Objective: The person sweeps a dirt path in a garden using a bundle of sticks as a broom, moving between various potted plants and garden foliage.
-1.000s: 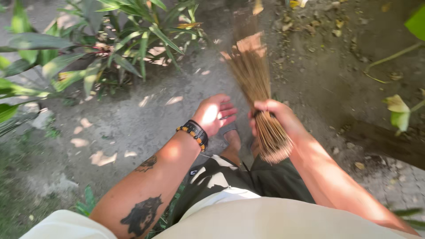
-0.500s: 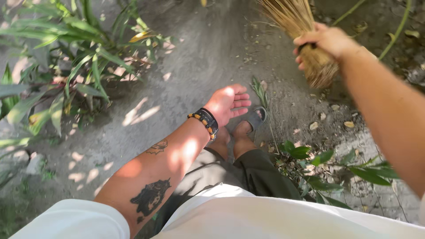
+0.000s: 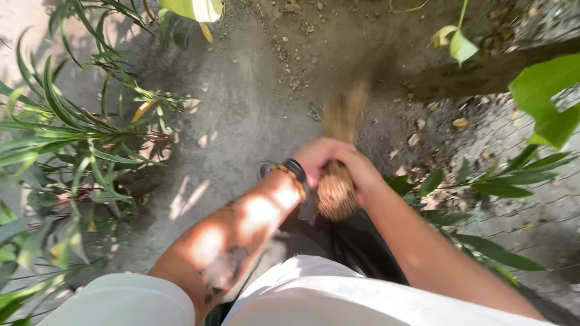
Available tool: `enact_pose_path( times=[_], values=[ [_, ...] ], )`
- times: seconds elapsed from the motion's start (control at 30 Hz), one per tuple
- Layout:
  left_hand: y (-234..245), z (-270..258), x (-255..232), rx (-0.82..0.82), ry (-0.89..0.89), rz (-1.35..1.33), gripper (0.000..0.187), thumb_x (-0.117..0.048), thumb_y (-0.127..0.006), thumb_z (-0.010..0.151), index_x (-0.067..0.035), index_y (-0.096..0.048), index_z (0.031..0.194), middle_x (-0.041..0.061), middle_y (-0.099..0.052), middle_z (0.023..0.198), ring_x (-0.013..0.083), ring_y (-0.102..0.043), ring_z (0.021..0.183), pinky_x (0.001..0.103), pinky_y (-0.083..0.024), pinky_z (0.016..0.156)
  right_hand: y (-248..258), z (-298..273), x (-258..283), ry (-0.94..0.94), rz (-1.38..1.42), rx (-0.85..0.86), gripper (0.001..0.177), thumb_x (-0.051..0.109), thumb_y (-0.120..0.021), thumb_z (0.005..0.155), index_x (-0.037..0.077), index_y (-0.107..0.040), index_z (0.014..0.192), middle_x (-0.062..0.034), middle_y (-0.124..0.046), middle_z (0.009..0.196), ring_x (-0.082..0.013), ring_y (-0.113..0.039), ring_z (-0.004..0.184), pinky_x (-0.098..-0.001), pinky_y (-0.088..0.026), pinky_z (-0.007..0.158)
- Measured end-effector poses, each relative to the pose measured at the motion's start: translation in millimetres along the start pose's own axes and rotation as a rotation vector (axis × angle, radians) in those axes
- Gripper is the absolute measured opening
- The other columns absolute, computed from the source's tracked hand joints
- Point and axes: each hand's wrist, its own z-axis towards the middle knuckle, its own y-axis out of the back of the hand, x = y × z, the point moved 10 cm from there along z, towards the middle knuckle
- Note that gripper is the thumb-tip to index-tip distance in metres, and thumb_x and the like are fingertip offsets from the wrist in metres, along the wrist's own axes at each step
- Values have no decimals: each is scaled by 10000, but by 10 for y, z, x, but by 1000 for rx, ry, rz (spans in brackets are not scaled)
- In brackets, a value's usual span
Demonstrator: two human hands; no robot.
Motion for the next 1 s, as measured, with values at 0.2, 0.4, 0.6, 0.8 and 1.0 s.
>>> enact_pose_path(
  times=[0.2, 0.4, 0.6, 0.8, 1.0],
  values=[
    [497, -524, -1574, -237, -347, -8, 168, -143, -648, 892, 14, -708, 886, 162, -730, 863, 279, -732, 789, 415, -637, 749, -1216, 1057, 402, 43, -160, 310, 254, 169, -654, 811, 82, -635, 1049, -109, -694, 831, -242, -701, 688, -412, -607, 607],
    [-55, -669, -1149, -376, -377, 262, 166, -206, -714, 895, -66, -679, 978, 28, -637, 729, 139, -582, 504, 307, -421, 357, -768, 75, 783, 197, -70, 221, 339, 97, -665, 825, 53, -523, 1130, -156, -643, 838, -269, -667, 648, -410, -591, 531],
    [-307, 446, -595, 20, 57, 28, 191, -183, -688, 898, -44, -683, 1028, 84, -720, 895, 200, -720, 776, 373, -617, 709, -5, 145, 934, 264, -6, -186, 425, 68, -641, 802, 179, -559, 1204, -105, -677, 859, -238, -691, 685, -400, -595, 569],
    [1101, 1298, -2604, -110, -197, 17, 126, -114, -670, 835, -12, -690, 907, 164, -727, 888, 320, -717, 828, 504, -613, 775, -937, 2569, 1382, 129, -83, 183, 279, 168, -693, 846, 43, -639, 1089, -120, -718, 900, -248, -739, 741, -437, -653, 649],
    [1379, 459, -4100, -236, -543, 111, 254, -170, -688, 906, 41, -703, 1045, 157, -724, 952, 285, -712, 869, 462, -610, 786, -2267, 3152, 2014, 361, -152, 408, 296, 114, -711, 834, 16, -637, 1104, -119, -707, 953, -232, -697, 818, -417, -622, 723]
  ],
)
